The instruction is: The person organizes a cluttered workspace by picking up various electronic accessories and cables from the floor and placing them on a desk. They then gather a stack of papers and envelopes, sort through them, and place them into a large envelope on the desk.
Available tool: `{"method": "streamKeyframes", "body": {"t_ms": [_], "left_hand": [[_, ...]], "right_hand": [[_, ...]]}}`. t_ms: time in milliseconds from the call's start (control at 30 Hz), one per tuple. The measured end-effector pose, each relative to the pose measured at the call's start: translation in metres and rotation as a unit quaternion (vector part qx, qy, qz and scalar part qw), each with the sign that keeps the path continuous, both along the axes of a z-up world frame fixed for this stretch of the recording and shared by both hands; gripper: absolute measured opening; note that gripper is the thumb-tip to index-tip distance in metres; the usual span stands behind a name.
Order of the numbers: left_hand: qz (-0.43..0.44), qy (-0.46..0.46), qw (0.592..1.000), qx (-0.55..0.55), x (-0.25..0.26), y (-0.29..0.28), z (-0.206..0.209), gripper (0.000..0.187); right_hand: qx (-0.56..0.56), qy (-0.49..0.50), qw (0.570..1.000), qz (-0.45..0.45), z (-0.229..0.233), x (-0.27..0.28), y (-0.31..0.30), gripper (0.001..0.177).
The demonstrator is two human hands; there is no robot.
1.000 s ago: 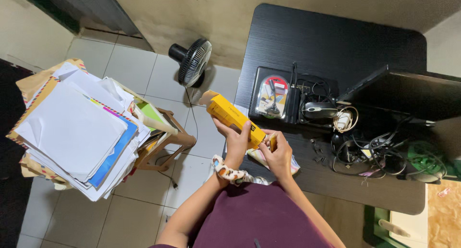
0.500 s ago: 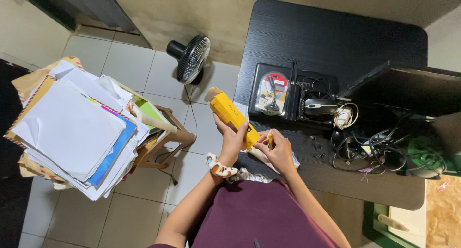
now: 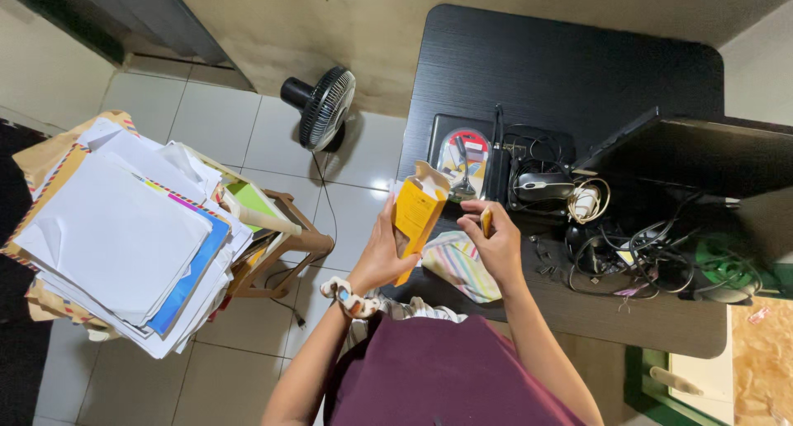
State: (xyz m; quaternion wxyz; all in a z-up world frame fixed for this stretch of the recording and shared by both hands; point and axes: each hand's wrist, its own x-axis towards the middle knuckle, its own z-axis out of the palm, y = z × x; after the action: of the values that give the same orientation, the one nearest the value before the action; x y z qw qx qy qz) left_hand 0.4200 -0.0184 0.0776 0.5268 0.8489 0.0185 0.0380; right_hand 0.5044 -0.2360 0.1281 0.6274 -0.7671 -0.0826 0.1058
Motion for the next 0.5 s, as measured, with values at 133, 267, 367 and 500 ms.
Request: {"method": "streamKeyframes", "body": {"t_ms": [133, 267, 367, 500], "left_hand": [[-0.038, -0.013, 0.995, 0.096, -0.013, -0.004, 0.008, 0.109], [-0.044, -0.024, 0.991, 0.125, -0.015, -0.002, 0.013, 0.109], [-0.047, -0.025, 0.987, 0.153, -0.015, -0.002, 0.015, 0.109], [-0.038, -0.02, 0.981, 0.188, -0.011, -0.003, 0.018, 0.111]], "right_hand": [[0.065, 0.051, 0.996, -0.019, -0.003, 0.007, 0.003, 0.041], [0.007, 0.078, 0.997, 0.013, -0.01, 0.001, 0.002, 0.03], [-0.017, 0.101, 0.994, 0.046, -0.013, -0.003, 0.0, 0.028], [-0.009, -0.049, 0.997, 0.051, -0.009, -0.006, 0.007, 0.038]]}}
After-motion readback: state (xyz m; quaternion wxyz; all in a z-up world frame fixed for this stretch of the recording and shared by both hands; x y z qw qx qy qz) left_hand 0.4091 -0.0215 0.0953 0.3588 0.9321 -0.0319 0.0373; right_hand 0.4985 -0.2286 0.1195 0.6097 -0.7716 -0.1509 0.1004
